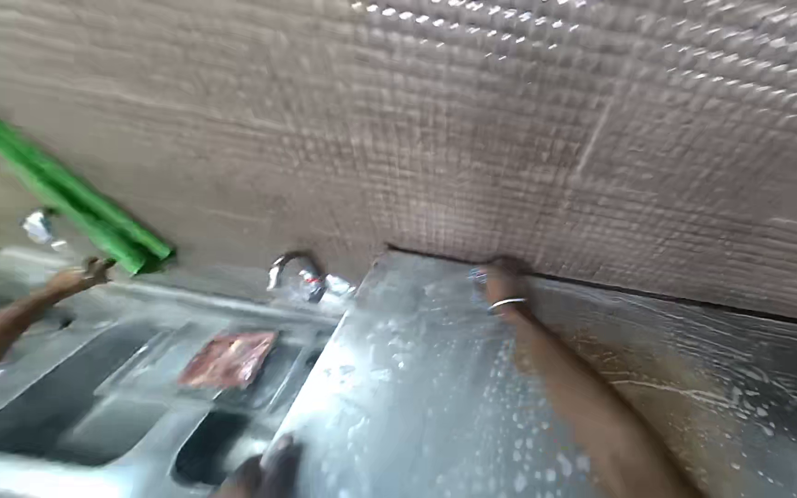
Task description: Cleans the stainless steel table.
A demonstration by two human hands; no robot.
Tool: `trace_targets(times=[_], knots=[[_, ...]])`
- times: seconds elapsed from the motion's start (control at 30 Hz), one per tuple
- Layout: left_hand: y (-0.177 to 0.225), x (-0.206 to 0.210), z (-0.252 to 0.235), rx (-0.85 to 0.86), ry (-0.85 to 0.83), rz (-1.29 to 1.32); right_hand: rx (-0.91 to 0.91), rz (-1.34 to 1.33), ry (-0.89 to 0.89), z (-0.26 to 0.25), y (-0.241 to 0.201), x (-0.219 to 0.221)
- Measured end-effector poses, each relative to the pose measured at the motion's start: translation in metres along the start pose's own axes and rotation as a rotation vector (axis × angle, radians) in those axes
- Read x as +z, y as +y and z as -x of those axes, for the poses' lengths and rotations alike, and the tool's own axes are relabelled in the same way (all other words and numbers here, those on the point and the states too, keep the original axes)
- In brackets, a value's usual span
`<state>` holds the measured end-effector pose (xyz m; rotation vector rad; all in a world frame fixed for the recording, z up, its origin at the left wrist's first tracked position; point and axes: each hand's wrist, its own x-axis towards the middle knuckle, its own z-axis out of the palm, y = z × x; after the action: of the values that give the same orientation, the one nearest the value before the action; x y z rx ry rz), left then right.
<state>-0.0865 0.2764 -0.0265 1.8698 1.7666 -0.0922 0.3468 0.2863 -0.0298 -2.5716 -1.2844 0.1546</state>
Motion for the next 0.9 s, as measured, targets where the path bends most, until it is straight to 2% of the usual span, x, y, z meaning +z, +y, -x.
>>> trace_targets(times=[0.17,0.2,0.27,0.37,0.47,0.53,0.6,0.63,0.7,0.77,0.83,0.9], knots=[[-0.015,0.000,-0.010,-0.051,0.014,-0.016,0.212,0.084,0.177,0.027,0.166,-0.047],[-0.016,0.001,-0.011,-0.052,0.003,-0.023,0.281,0.094,0.196,0.036,0.184,-0.054],[-0.017,0.000,-0.012,-0.059,-0.027,-0.044,0.380,0.089,0.229,0.045,0.193,-0.054],[-0.016,-0.001,-0.013,-0.061,-0.025,-0.061,0.296,0.062,0.230,0.020,0.135,-0.030],[-0.017,-0.002,-0.014,-0.058,-0.030,-0.063,0.001,-0.005,0.141,-0.004,0.013,0.007],[-0.020,0.000,-0.013,-0.055,-0.035,-0.057,-0.218,-0.064,0.052,0.011,-0.066,0.037],[-0.022,0.000,-0.014,-0.044,-0.034,-0.046,-0.357,-0.084,-0.079,0.058,-0.114,0.045],[-0.022,-0.001,-0.014,-0.038,-0.036,-0.043,-0.407,-0.084,-0.127,0.084,-0.119,0.041],[-0.022,0.000,-0.011,-0.042,-0.059,-0.036,-0.467,-0.066,-0.234,0.129,-0.101,0.027],[-0.020,-0.003,-0.011,-0.053,-0.074,-0.047,-0.500,-0.036,-0.304,0.150,-0.078,0.013],[-0.017,-0.005,-0.010,-0.057,-0.080,-0.048,-0.444,0.014,-0.333,0.133,-0.069,0.008],[-0.018,-0.006,-0.010,-0.050,-0.083,-0.047,-0.296,0.030,-0.258,0.080,-0.075,0.019]])
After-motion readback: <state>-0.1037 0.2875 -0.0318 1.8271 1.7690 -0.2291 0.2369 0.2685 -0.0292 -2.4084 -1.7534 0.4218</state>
